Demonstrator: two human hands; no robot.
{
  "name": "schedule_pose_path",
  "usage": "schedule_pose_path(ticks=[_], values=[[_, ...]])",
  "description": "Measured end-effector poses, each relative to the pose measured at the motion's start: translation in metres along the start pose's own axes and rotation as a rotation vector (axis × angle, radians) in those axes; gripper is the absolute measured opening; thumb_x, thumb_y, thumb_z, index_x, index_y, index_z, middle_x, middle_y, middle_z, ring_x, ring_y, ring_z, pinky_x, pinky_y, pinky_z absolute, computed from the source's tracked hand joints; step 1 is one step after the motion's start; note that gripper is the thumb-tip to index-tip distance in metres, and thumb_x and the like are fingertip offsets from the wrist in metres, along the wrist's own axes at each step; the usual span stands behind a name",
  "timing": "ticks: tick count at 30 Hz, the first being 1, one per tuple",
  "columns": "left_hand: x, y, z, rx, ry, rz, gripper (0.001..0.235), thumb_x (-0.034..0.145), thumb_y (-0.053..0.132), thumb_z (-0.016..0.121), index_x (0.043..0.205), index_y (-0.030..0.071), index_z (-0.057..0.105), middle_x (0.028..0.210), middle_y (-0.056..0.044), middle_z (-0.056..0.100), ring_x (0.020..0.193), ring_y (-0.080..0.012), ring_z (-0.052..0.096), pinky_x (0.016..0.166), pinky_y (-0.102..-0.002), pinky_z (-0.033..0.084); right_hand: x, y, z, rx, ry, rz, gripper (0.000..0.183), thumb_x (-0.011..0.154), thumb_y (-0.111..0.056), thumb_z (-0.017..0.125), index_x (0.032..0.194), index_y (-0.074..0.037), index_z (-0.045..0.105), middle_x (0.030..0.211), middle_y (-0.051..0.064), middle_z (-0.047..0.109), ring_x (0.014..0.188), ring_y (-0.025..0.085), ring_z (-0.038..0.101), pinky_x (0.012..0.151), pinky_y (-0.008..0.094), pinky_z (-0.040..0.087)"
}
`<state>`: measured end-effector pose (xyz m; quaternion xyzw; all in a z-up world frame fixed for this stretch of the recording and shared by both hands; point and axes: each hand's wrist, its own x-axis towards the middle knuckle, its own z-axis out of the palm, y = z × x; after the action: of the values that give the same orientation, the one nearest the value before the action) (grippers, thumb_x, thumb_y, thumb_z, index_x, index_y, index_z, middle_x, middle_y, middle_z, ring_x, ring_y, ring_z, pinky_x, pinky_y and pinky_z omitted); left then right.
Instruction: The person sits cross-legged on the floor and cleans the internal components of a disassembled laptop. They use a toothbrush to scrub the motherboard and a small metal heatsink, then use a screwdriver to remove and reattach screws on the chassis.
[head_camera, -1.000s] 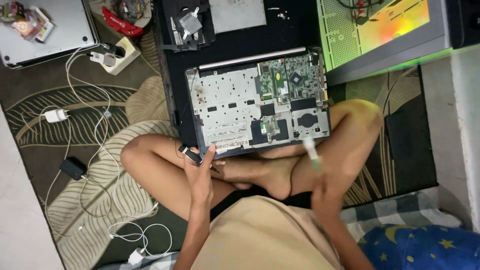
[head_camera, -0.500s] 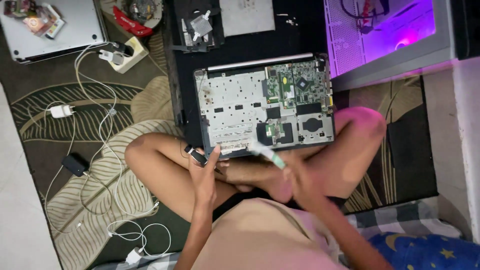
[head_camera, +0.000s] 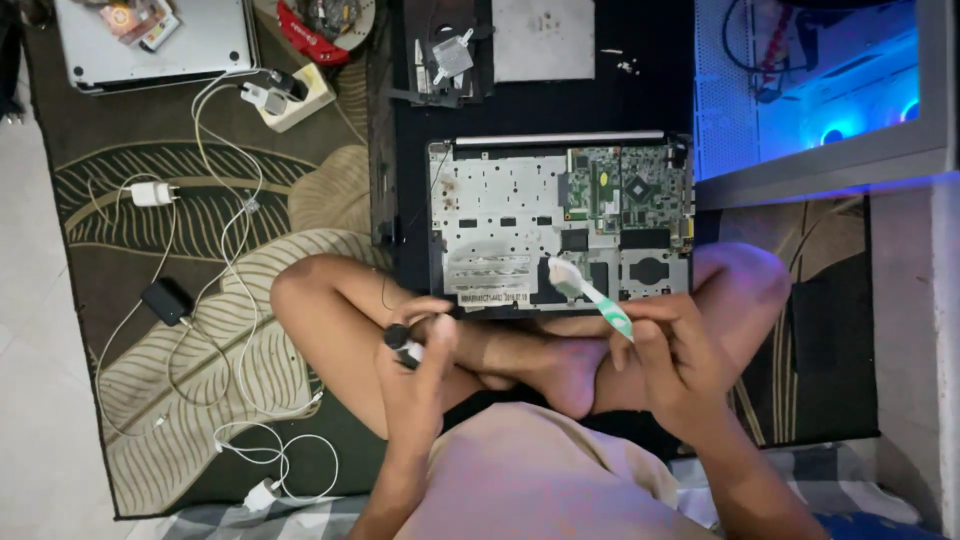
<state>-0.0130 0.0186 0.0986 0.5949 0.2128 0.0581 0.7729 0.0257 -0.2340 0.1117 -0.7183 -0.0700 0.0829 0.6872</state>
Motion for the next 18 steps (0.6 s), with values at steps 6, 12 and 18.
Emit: schedule_pose_path(ticks=[6, 12, 18], values=[[0.002, 0.051, 0.047, 0.012, -0.237, 0.153, 0.055, 0.083, -0.004, 0.078, 0.135, 0.001, 0.061, 0.108, -0.008, 0.076, 0.064, -0.0040, 0.038, 0.061, -0.016, 0.037, -0.015, -0.009, 0.001, -0.125, 0.009, -0.045, 0.018, 0.105, -0.010, 0.051, 0.119, 0.000, 0.055, 0.098, 0.010, 0.065, 0.069, 0.011, 0.057, 0.064, 0.022, 0.050], [0.003, 0.071, 0.066, 0.214, -0.221, 0.340, 0.038, 0.073, -0.003, 0.084, 0.110, -0.001, 0.072, 0.104, -0.013, 0.074, 0.090, -0.0206, 0.069, 0.086, -0.030, 0.056, -0.039, 0.008, -0.009, -0.303, 0.076, -0.021, 0.023, 0.100, -0.004, 0.056, 0.122, 0.003, 0.059, 0.102, 0.010, 0.067, 0.073, 0.011, 0.057, 0.066, 0.021, 0.049], [-0.004, 0.058, 0.073, 0.173, -0.129, 0.354, 0.028, 0.076, -0.006, 0.082, 0.103, 0.000, 0.073, 0.099, -0.012, 0.077, 0.083, -0.0176, 0.070, 0.079, -0.027, 0.057, -0.042, 0.015, -0.007, -0.214, 0.080, -0.052, 0.024, 0.101, -0.004, 0.055, 0.124, 0.002, 0.053, 0.099, 0.011, 0.065, 0.072, 0.010, 0.057, 0.064, 0.021, 0.049]])
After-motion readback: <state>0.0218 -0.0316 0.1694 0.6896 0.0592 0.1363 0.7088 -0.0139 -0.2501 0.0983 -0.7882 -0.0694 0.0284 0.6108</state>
